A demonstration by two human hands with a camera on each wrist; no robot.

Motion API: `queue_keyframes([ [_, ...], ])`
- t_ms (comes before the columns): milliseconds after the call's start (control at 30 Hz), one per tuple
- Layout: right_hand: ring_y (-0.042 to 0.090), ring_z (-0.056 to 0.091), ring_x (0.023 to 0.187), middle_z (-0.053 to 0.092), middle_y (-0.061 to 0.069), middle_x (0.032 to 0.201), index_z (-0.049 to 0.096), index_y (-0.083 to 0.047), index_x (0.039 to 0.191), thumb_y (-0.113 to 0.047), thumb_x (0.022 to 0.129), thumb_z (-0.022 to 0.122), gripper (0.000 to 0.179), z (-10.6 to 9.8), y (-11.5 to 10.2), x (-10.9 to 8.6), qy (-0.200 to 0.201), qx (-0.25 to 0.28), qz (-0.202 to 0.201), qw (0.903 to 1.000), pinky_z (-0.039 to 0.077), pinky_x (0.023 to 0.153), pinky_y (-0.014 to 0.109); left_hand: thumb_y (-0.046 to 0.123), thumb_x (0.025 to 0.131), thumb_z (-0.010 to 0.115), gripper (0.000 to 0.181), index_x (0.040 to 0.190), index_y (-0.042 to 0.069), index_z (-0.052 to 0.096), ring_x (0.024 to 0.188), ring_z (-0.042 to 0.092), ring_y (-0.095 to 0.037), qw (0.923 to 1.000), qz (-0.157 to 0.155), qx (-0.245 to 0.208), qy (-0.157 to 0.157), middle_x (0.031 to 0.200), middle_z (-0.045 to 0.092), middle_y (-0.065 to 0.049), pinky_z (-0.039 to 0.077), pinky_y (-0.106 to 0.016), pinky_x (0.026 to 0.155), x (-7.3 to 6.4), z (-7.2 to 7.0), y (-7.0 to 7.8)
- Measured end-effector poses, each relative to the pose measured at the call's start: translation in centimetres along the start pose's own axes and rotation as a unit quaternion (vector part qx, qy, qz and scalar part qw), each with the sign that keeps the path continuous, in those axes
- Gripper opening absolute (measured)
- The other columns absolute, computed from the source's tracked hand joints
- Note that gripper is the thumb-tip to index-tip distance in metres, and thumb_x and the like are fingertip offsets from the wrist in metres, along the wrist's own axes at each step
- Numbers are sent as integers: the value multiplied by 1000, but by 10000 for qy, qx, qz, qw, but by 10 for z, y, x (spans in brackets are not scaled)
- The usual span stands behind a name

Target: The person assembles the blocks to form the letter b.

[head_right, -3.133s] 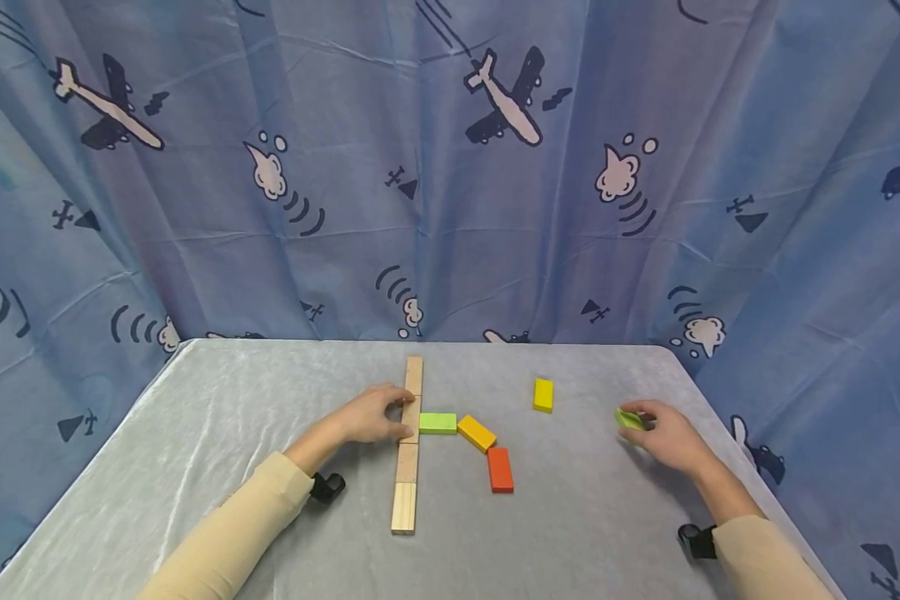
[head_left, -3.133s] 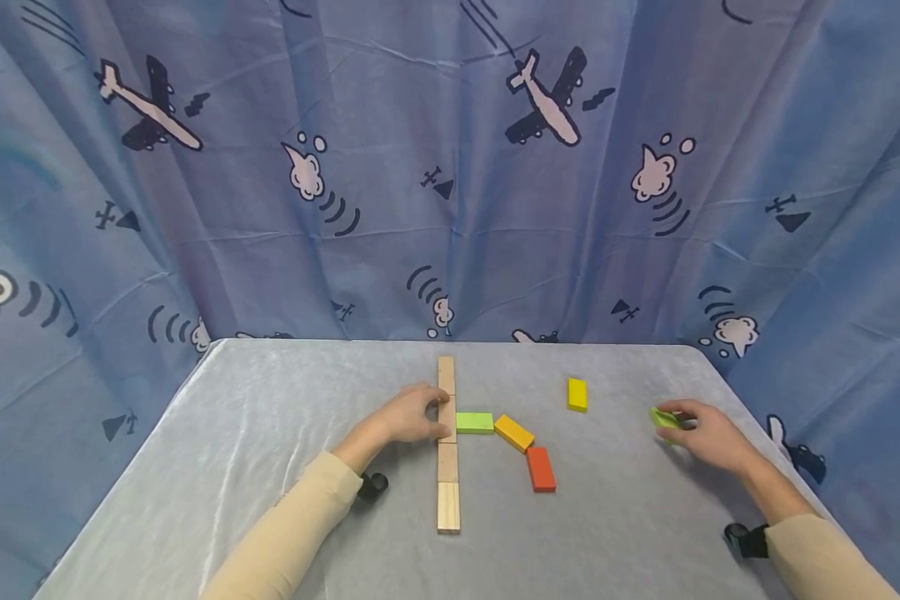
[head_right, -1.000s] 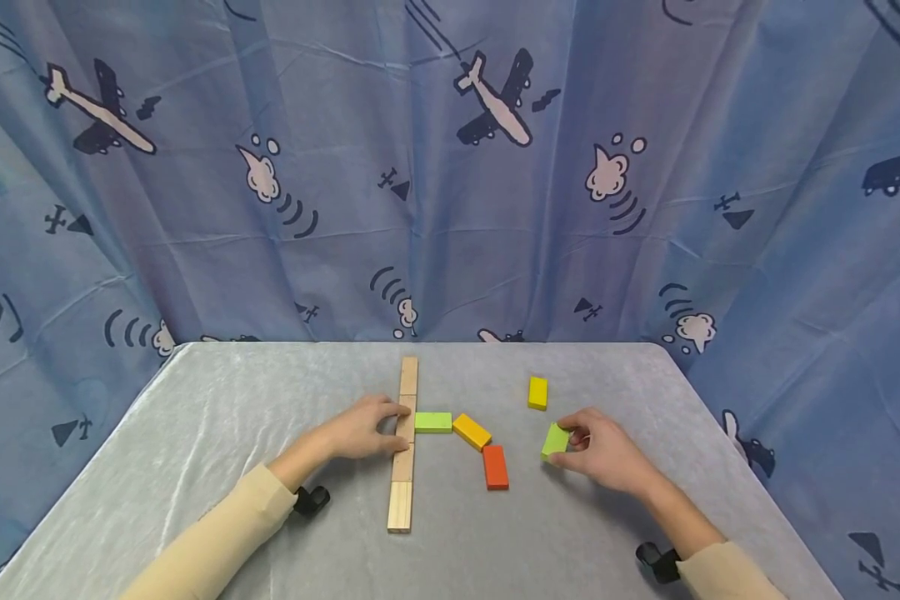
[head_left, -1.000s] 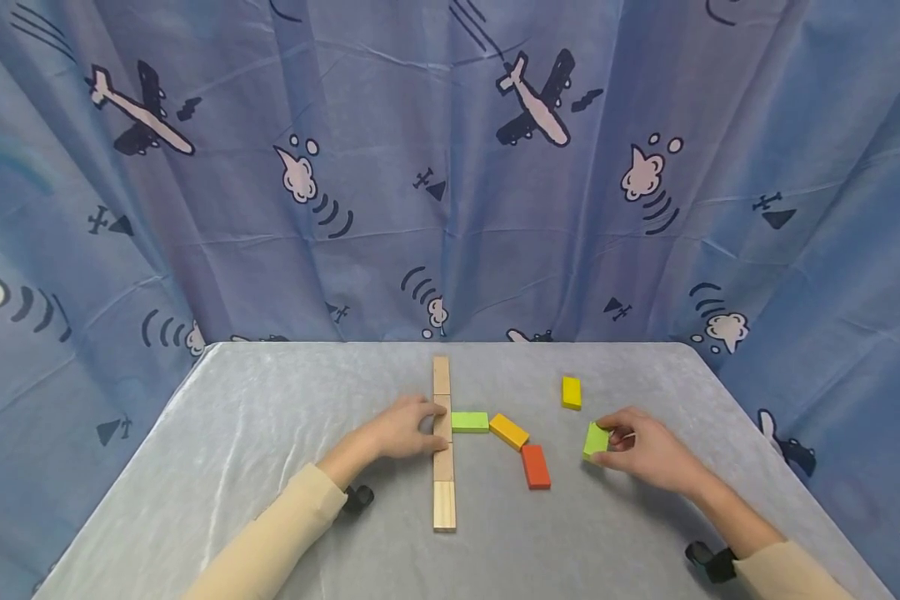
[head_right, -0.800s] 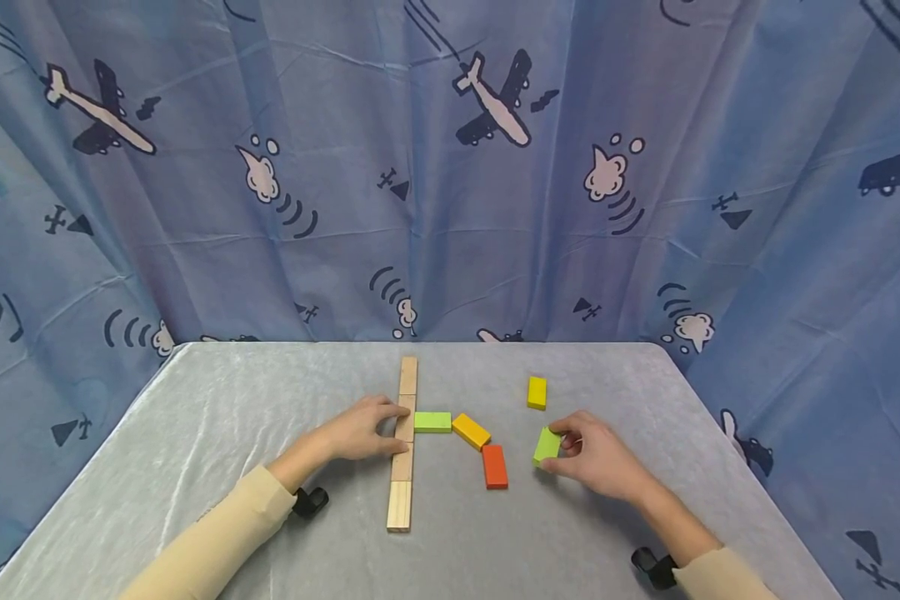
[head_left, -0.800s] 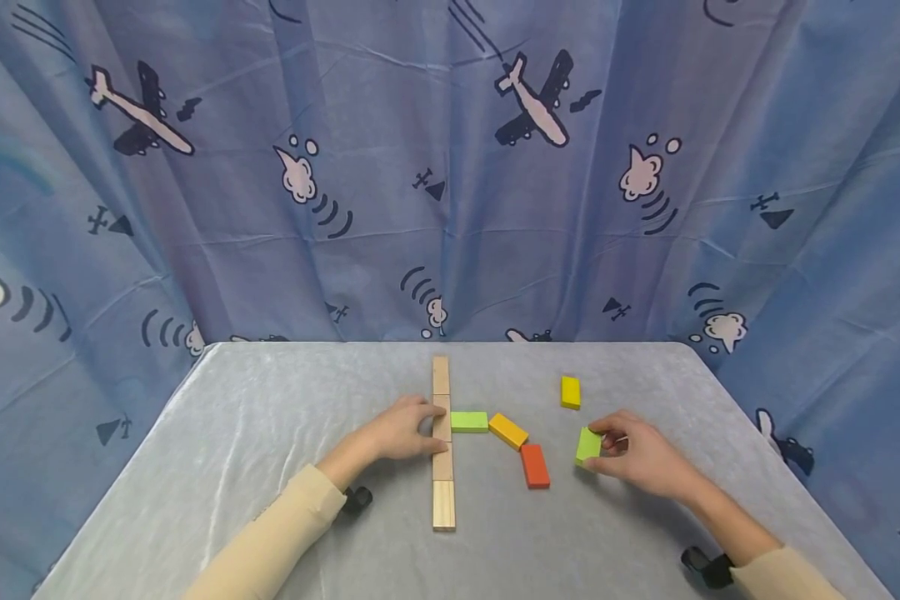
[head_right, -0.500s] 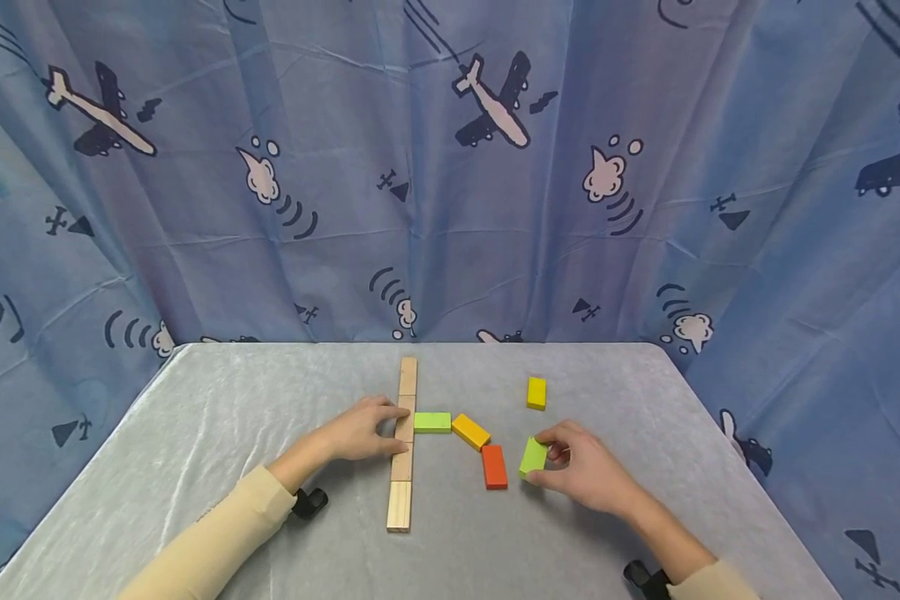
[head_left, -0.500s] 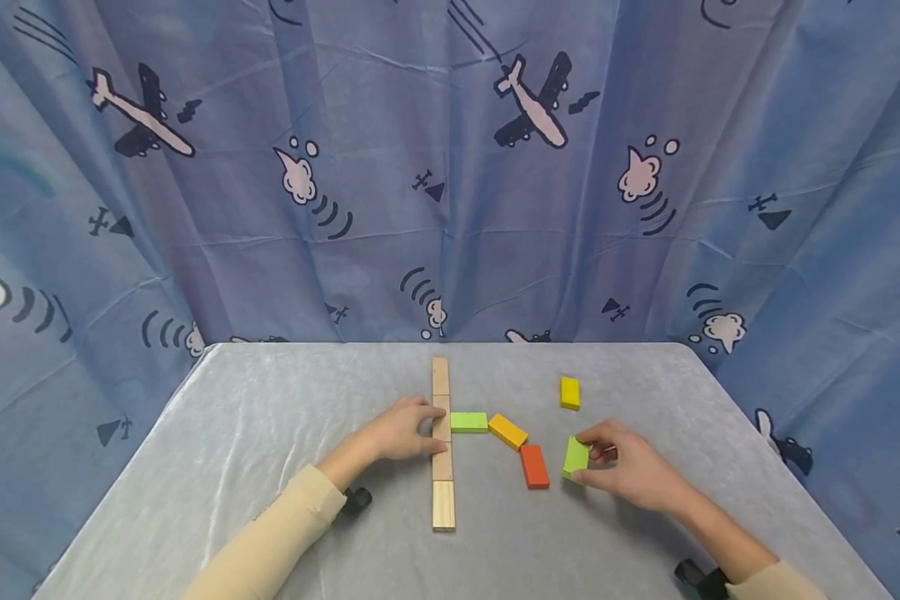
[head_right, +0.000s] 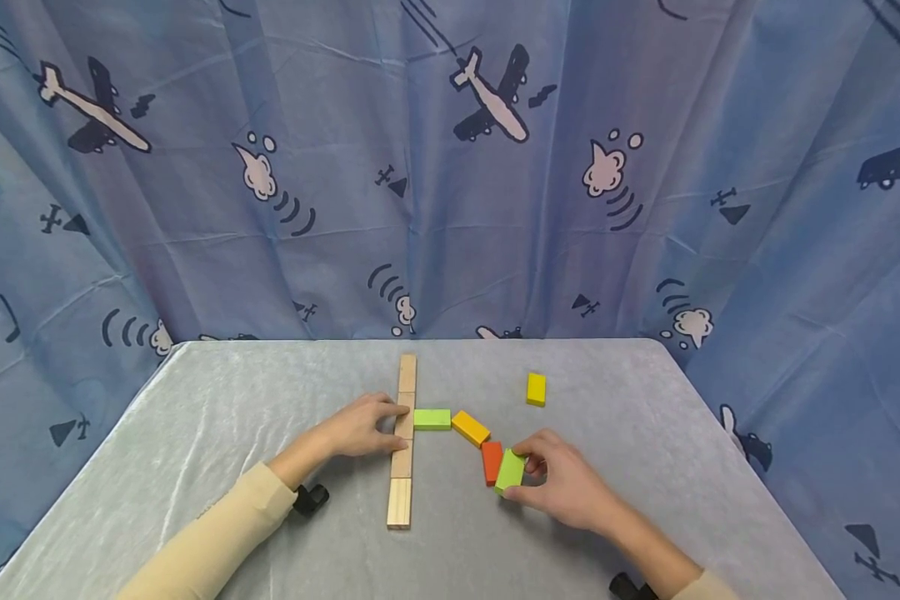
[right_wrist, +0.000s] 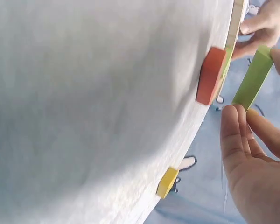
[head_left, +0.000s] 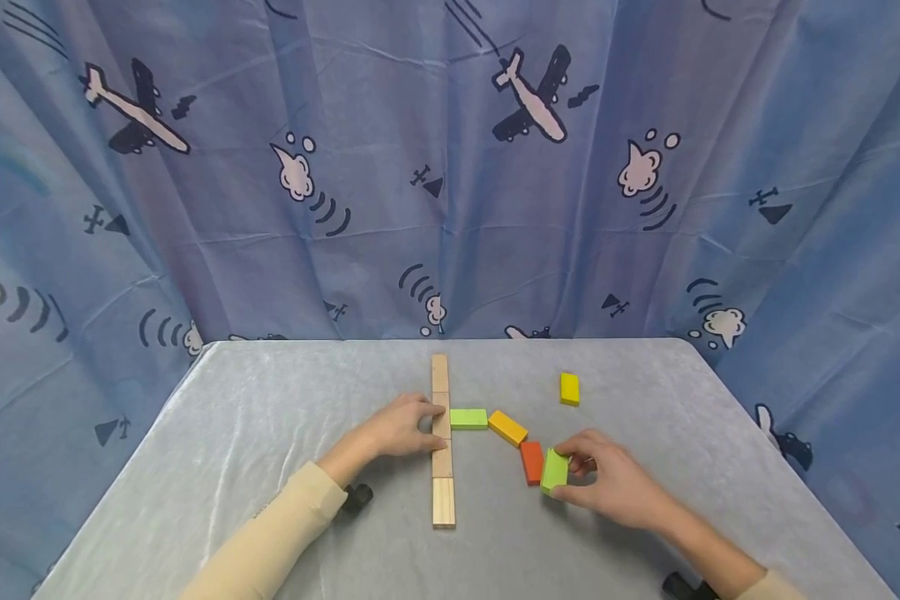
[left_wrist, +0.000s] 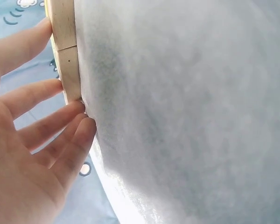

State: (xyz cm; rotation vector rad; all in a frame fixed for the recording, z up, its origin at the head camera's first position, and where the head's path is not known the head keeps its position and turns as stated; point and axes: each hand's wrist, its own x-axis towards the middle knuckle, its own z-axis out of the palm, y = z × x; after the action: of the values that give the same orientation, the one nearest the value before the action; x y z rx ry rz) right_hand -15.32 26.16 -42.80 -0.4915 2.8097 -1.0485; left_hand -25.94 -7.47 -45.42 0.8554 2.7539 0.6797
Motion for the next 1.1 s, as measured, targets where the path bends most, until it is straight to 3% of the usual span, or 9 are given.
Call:
queue_keyframes([
  [500, 7, 56, 85, 57, -6, 99, 69, -9, 112, -41, 77, 88, 51, 21, -10, -8, -250, -152, -602, 9978, 51, 73, 27, 39, 89, 78, 62, 139, 7, 63, 121, 55, -31, 9999, -80, -18, -77, 129, 60, -12, 46, -45, 102, 1, -2, 2],
  [800, 9, 53, 86, 56, -6, 100, 69, -10, 114, -46, 76, 88, 56, 28, -12, -6, -928, -368, -122, 9949, 48, 71, 26, 39, 89, 78, 61, 139, 7, 63, 123, 55, -31, 9999, -118, -28, -64, 130, 60, -13, 47, -45, 102, 1, -1, 2],
  [1100, 11, 54, 87, 55, -5, 102, 68, -9, 116, -41, 73, 91, 58, 27, -14, -7, -1166, -493, -54, 9919, 49, 71, 27, 41, 89, 78, 62, 140, 9, 63, 123, 54, -30, 9998, -158, 19, -110, 130, 59, -11, 47, -45, 101, 1, 0, 3],
])
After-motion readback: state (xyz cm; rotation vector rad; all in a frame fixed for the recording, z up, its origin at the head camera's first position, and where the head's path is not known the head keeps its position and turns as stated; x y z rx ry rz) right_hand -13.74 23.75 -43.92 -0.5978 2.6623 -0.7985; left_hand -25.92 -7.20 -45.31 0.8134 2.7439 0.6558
